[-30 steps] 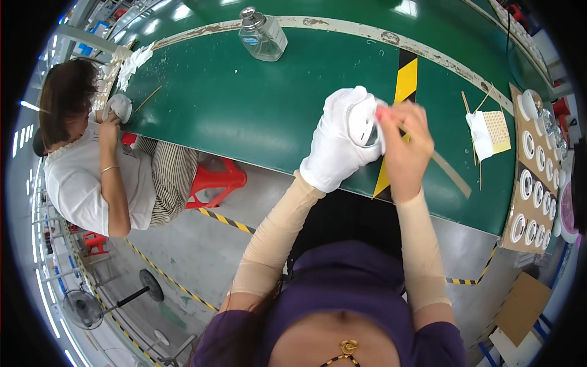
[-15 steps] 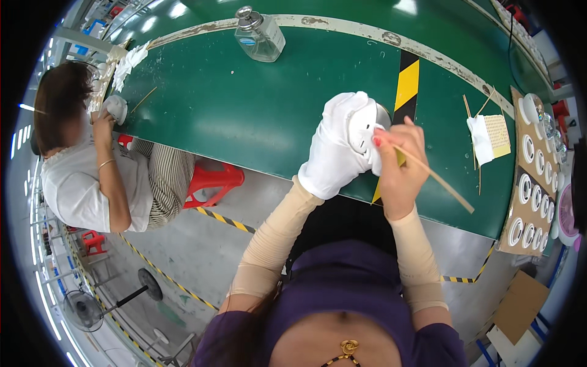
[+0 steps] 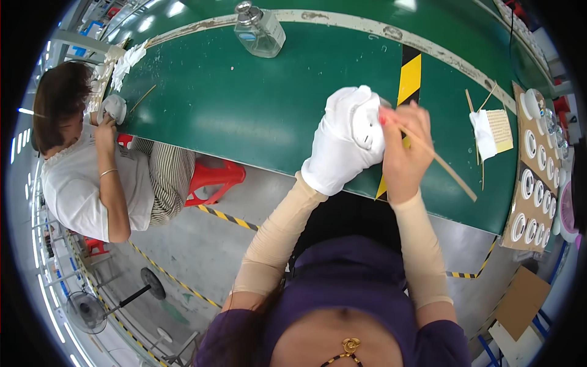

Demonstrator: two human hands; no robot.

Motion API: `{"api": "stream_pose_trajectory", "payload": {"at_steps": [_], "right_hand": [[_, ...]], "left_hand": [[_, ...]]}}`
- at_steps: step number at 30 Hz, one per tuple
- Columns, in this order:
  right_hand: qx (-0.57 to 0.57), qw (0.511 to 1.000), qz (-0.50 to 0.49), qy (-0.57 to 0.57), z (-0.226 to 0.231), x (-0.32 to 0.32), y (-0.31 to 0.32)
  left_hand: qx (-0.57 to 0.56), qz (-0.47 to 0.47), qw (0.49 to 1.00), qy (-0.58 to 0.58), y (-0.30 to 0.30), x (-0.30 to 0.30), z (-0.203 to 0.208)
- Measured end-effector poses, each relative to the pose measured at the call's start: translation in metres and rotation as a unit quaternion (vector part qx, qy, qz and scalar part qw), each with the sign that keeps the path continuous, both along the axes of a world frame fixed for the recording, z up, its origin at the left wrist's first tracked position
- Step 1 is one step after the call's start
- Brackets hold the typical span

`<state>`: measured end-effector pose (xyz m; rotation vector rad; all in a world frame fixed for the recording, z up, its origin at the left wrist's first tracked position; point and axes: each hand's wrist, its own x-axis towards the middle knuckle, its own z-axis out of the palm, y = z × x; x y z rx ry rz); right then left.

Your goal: Cleaning or applying liquid to circular electronic components using a small wooden stick at an assembly line workstation.

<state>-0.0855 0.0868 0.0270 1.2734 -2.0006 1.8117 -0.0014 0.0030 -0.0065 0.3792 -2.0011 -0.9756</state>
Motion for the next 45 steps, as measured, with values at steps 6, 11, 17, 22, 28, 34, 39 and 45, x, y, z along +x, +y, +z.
{"api": "stream_pose_trajectory", "payload": {"at_steps": [6, 11, 17, 22, 28, 34, 39, 45], "right_hand": [[0.006, 0.999, 0.009, 0.034, -0.002, -0.006, 0.009], [0.027, 0.999, 0.005, 0.017, -0.004, -0.007, 0.014], [0.028, 0.998, 0.034, 0.043, 0.002, 0.001, 0.015], [0.022, 1.0, 0.015, 0.011, 0.0, -0.001, 0.009], [0.019, 0.999, 0.0, -0.047, 0.006, -0.004, 0.0], [0.001, 0.998, 0.004, 0.061, -0.007, 0.009, 0.014], [0.017, 0.998, -0.003, -0.065, -0.001, -0.006, 0.006], [-0.007, 0.999, 0.024, 0.028, -0.001, 0.0, 0.011]], "left_hand": [[-0.066, 0.031, 0.996, -0.044, 0.002, -0.001, 0.004], [-0.016, 0.031, 0.999, -0.024, 0.002, -0.001, 0.004], [-0.025, 0.012, 0.999, -0.024, 0.001, 0.002, 0.005], [-0.126, 0.055, 0.989, -0.053, 0.002, -0.002, 0.003], [-0.05, 0.033, 0.997, -0.047, 0.002, 0.001, 0.005], [-0.076, 0.042, 0.995, -0.051, 0.002, -0.001, 0.002], [-0.031, 0.031, 0.999, -0.013, 0.003, -0.001, 0.005], [-0.037, 0.031, 0.999, -0.023, 0.004, -0.003, 0.006]]}}
